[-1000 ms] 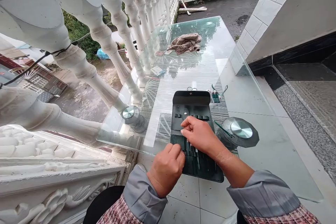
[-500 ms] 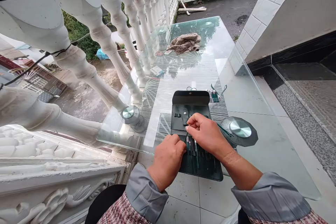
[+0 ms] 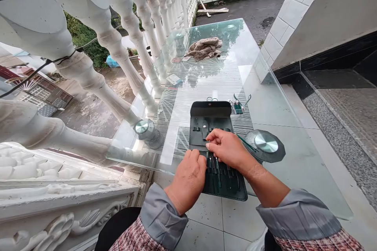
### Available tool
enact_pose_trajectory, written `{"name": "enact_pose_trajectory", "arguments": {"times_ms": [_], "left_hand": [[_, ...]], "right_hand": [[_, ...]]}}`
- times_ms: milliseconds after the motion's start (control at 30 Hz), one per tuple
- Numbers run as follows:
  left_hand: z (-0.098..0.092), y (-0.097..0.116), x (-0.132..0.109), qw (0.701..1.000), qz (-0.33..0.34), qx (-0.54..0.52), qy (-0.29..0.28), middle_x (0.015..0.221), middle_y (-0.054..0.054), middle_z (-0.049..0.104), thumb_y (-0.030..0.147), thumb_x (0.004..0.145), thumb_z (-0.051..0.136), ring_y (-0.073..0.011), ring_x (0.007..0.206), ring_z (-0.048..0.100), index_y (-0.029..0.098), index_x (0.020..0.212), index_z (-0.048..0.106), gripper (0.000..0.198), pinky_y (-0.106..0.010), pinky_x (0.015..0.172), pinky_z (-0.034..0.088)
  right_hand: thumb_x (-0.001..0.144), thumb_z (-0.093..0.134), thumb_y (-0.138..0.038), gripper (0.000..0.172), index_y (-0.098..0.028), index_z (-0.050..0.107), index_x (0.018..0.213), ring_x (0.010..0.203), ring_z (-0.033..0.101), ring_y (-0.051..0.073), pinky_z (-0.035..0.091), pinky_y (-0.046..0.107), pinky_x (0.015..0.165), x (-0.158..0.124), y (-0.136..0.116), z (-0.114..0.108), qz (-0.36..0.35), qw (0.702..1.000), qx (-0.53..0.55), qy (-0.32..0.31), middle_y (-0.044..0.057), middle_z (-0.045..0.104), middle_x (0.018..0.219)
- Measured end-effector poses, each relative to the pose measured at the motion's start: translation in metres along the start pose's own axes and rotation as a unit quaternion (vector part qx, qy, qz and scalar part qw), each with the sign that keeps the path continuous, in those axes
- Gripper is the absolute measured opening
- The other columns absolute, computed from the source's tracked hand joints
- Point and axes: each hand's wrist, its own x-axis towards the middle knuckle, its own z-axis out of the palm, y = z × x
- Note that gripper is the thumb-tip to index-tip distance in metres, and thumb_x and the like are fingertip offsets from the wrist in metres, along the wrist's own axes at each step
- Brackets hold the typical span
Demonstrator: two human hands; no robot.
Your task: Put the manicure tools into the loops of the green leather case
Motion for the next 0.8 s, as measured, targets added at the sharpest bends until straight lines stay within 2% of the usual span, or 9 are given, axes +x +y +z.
{"name": "enact_pose_trajectory", "arguments": {"times_ms": [100, 267, 400, 633, 700, 800], "left_hand": [[0.0, 0.001, -0.001, 1.0, -0.002, -0.006, 0.007, 0.077, -0.005, 0.045, 0.003, 0.087, 0.037, -0.0211, 0.072, 0.043, 0.019, 0.074, 0.045, 0.022, -0.032, 0.062, 0.041], [0.0, 0.001, 0.0, 1.0, -0.003, -0.016, 0.014, 0.077, -0.004, 0.045, 0.004, 0.088, 0.038, -0.0207, 0.072, 0.043, 0.019, 0.073, 0.044, 0.022, -0.032, 0.062, 0.041], [0.0, 0.002, -0.001, 1.0, 0.0, -0.021, 0.013, 0.076, -0.004, 0.045, 0.003, 0.086, 0.041, -0.0205, 0.071, 0.042, 0.019, 0.072, 0.044, 0.022, -0.032, 0.063, 0.042], [-0.006, 0.001, -0.002, 0.998, -0.012, -0.052, 0.025, 0.078, -0.003, 0.047, 0.004, 0.087, 0.042, -0.0187, 0.072, 0.044, 0.018, 0.074, 0.046, 0.02, -0.03, 0.063, 0.042], [-0.013, 0.001, -0.007, 0.995, -0.02, -0.089, 0.042, 0.081, -0.003, 0.05, 0.008, 0.089, 0.044, -0.0167, 0.075, 0.046, 0.018, 0.078, 0.047, 0.016, -0.028, 0.066, 0.043], [-0.02, 0.005, -0.022, 0.972, -0.066, -0.19, 0.118, 0.078, -0.001, 0.051, 0.013, 0.092, 0.044, -0.0151, 0.074, 0.048, 0.019, 0.077, 0.048, 0.017, -0.026, 0.066, 0.041]], "right_hand": [[0.068, 0.053, -0.017, 0.008, -0.022, 0.055, 0.073, 0.045, 0.053, 0.011, 0.041, 0.024, 0.047, 0.001, 0.002, 0.004, 0.001, 1.0, 0.015, -0.011, -0.005, 0.057, 0.052], [0.068, 0.053, -0.016, 0.007, -0.022, 0.054, 0.072, 0.047, 0.055, 0.012, 0.042, 0.025, 0.05, 0.001, 0.003, 0.005, 0.004, 1.0, -0.002, 0.011, -0.005, 0.058, 0.053], [0.068, 0.052, -0.015, 0.009, -0.023, 0.052, 0.07, 0.046, 0.054, 0.012, 0.042, 0.025, 0.05, 0.001, 0.0, 0.004, -0.011, 1.0, -0.017, -0.019, -0.005, 0.058, 0.052], [0.068, 0.054, -0.015, 0.009, -0.022, 0.049, 0.07, 0.044, 0.053, 0.012, 0.04, 0.025, 0.045, 0.0, -0.003, 0.006, 0.024, 0.999, 0.016, -0.043, -0.005, 0.056, 0.054], [0.069, 0.054, -0.017, 0.008, -0.023, 0.048, 0.07, 0.044, 0.053, 0.012, 0.04, 0.024, 0.043, -0.002, -0.002, 0.003, 0.03, 0.998, 0.023, -0.051, -0.005, 0.056, 0.054], [0.069, 0.057, -0.021, 0.007, -0.022, 0.051, 0.066, 0.051, 0.054, 0.013, 0.039, 0.024, 0.048, -0.004, -0.001, -0.005, 0.003, 0.998, -0.038, -0.042, -0.004, 0.059, 0.058]]}}
